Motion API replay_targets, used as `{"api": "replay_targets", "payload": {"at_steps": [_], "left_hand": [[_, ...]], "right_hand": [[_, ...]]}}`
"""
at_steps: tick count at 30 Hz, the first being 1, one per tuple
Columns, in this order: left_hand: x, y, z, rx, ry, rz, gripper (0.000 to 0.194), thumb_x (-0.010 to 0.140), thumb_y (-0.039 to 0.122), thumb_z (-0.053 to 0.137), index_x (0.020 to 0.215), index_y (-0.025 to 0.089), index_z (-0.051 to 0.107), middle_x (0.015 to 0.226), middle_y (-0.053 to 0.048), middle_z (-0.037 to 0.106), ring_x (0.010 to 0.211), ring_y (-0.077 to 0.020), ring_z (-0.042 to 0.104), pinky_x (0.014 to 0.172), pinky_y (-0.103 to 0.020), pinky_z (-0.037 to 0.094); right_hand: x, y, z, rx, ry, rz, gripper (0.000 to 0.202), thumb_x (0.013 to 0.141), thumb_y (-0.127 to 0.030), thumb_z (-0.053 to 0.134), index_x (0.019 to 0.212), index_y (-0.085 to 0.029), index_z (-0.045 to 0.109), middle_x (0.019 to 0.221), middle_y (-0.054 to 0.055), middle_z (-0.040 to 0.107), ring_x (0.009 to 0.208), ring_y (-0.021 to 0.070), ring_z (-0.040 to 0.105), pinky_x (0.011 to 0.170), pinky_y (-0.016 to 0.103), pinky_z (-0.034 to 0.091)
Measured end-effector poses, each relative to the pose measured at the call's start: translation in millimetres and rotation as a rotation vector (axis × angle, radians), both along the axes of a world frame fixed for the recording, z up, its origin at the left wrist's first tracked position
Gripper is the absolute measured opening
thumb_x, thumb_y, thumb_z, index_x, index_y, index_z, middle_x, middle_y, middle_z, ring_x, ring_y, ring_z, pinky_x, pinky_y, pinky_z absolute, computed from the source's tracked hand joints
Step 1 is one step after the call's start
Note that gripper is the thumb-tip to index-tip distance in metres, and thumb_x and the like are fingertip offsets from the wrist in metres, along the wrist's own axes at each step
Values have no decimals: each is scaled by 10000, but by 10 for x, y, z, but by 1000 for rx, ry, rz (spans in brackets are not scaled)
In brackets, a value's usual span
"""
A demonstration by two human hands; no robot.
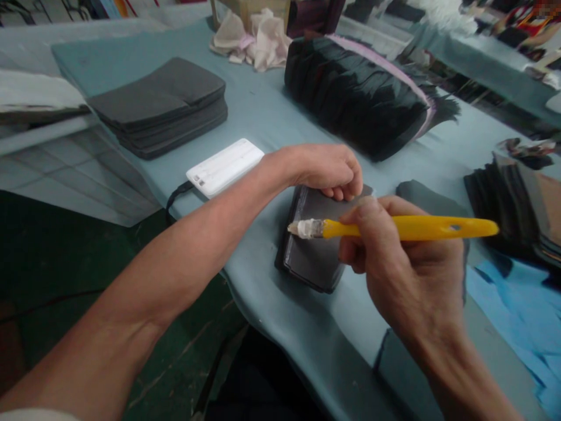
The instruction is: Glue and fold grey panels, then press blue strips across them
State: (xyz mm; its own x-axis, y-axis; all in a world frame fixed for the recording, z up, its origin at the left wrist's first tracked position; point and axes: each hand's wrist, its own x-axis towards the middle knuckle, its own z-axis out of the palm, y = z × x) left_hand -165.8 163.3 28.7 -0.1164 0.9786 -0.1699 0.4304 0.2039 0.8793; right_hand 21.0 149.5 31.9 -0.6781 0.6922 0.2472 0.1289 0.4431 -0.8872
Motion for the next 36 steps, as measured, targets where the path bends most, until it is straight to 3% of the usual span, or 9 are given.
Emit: {"api": "replay_targets", "payload": {"at_steps": [6, 10, 13, 17, 21, 28, 33, 36], "left_hand": [[-18, 35, -58, 30, -27, -6, 383, 701, -19, 444, 763, 162, 776, 835, -8, 782, 807, -140, 729, 794, -242, 548], [-18, 29, -50, 27, -9, -3, 384, 705, -21, 450, 763, 160, 783, 829, -18, 783, 838, -157, 746, 793, -245, 553], [-21, 29, -54, 28, 1, -8, 379, 713, -18, 457, 793, 153, 786, 833, -19, 780, 835, -151, 744, 796, -238, 556], [-31, 37, -70, 29, -1, -33, 384, 709, 0, 474, 872, 126, 798, 905, -36, 792, 858, -149, 743, 848, -250, 569], [-35, 42, -76, 14, 28, -35, 438, 687, 24, 464, 930, 124, 815, 923, -42, 792, 960, -194, 756, 877, -270, 569], [-39, 48, -106, 37, 48, -41, 397, 718, 17, 456, 910, 136, 783, 926, -30, 802, 889, -141, 746, 787, -209, 543], [-31, 46, -121, 81, 156, -80, 413, 720, 48, 435, 918, 151, 782, 933, -27, 803, 871, -153, 747, 805, -249, 551], [-13, 14, -110, 103, 220, -103, 417, 722, 62, 437, 937, 150, 783, 979, -32, 808, 896, -167, 746, 821, -268, 553]], "right_hand": [[242, -140, 137, -26, -137, 93, 422, 1061, -464, 598, 721, -224, 673, 509, -34, 562, 437, 98, 500, 418, 203, 398], [122, -64, 65, 2, -5, -18, 329, 1035, -364, 630, 739, -225, 667, 536, -37, 589, 449, 96, 518, 431, 196, 413], [140, -70, 5, -31, -33, 27, 353, 1054, -408, 618, 758, -223, 666, 549, -37, 597, 466, 100, 532, 439, 199, 426], [287, -150, 50, -25, -135, 106, 392, 1086, -437, 579, 768, -228, 673, 548, -45, 583, 461, 91, 515, 440, 196, 421], [265, -133, 53, 42, -43, 25, 346, 1077, -395, 596, 781, -235, 677, 557, -49, 590, 480, 89, 531, 463, 192, 430], [337, -187, 14, -68, -84, 109, 385, 1076, -437, 580, 765, -226, 663, 525, -51, 569, 444, 90, 500, 432, 198, 404], [361, -204, 12, -73, -7, 35, 365, 1058, -433, 600, 761, -230, 663, 547, -44, 594, 478, 91, 529, 465, 194, 420], [408, -209, -19, -152, -34, 62, 421, 1058, -499, 590, 750, -220, 656, 519, -33, 571, 456, 102, 505, 447, 207, 410]]}}
